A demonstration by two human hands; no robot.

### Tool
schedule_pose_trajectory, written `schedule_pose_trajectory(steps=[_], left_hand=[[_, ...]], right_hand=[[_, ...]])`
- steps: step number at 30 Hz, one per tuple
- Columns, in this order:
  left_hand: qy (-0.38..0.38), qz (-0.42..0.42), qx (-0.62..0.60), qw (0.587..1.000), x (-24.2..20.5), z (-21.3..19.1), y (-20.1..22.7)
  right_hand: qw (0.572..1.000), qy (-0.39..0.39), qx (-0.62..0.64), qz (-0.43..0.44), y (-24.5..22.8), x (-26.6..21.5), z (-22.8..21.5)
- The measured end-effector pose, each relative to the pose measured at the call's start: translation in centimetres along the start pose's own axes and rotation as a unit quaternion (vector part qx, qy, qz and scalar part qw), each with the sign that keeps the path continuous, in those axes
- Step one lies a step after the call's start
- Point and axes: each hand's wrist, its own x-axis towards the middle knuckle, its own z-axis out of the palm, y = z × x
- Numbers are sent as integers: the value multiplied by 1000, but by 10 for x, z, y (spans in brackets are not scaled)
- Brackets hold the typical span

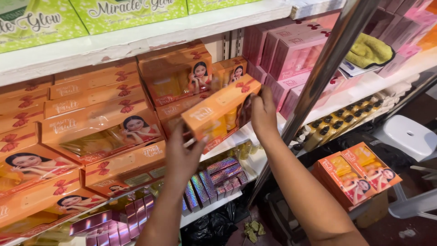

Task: The person repeatedly picks up orange product boxes from a shelf, wipes them with a yellow cloth, and places them into a grey plastic basket. The person also wipes the shelf surface with the cloth between handling the boxes.

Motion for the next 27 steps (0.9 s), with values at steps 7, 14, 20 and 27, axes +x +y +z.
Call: schedule_pose_trajectory(steps=[7,14,20,27], left_hand=[[-90,28,-110,989,-32,-32,59],[-203,-36,-164,965,-60,31,68],[-318,-6,-186,930,-86,140,57],[-347,-25,-156,924,-101,285,30]], right_hand=[[988,-114,29,-102,-120,-55,-50],[985,-132,-13,-108,-153,-94,-157],[987,-152,8,-58,-122,-90,-281],[995,-30,68,60,-88,-87,-399]])
